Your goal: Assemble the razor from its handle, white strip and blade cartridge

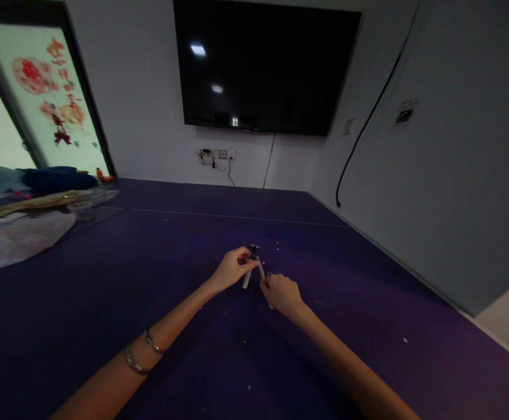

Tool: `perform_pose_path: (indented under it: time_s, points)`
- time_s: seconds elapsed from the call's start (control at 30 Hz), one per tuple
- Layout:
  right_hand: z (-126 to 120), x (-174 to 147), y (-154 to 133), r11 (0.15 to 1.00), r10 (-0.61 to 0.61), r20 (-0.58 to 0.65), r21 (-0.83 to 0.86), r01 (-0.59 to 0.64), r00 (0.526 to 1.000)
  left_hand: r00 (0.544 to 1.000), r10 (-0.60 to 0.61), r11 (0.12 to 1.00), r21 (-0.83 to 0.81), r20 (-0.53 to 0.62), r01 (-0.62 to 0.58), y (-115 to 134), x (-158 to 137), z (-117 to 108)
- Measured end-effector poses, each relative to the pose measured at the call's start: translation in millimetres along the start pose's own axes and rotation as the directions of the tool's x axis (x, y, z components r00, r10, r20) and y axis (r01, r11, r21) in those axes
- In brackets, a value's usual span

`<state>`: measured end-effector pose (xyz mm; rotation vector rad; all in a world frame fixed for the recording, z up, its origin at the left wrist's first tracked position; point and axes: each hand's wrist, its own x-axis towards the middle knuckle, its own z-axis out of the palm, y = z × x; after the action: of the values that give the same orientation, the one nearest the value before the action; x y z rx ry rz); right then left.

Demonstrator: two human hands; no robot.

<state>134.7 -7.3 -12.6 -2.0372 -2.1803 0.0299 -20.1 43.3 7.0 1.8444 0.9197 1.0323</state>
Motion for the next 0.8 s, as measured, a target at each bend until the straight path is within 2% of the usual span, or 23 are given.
perform_pose_path:
  time_s: [0.1, 0.17, 0.27, 0.37, 0.5, 0.63, 0.8]
  points:
    - [-18, 1, 19, 0.997, 0.023, -0.070, 0.081, -0.018, 0.997, 1.000, 0.008, 0.999, -0.036, -0.027, -0.009, -3, 2, 1]
    - [-29, 4, 37, 0.977, 0.030, -0.123, 0.213, -0.003, 0.992, 0.998, 0.011, 0.998, -0.069, -0.056, -0.015, -4, 3, 1]
    - [-42, 8, 63, 0.879, -0.045, -0.229, 0.453, 0.148, 0.972, 0.996, 0.028, 0.994, -0.103, -0.085, -0.037, -4, 3, 2]
    - [-54, 8, 81, 0.773, -0.111, -0.338, 0.562, 0.295, 0.935, 0.994, 0.046, 0.994, -0.090, -0.094, -0.055, -2, 2, 2]
    - [-70, -1, 86, 0.706, -0.147, -0.382, 0.606, 0.367, 0.913, 0.994, 0.051, 0.997, -0.053, -0.098, -0.056, -1, -1, 3]
    - [-82, -10, 78, 0.716, -0.163, -0.378, 0.590, 0.373, 0.911, 0.994, 0.058, 0.998, 0.004, -0.089, -0.057, -2, -3, 7]
    - [-84, -13, 70, 0.731, -0.184, -0.391, 0.560, 0.392, 0.902, 0.991, 0.095, 0.995, 0.045, -0.092, -0.091, 0, -7, 11]
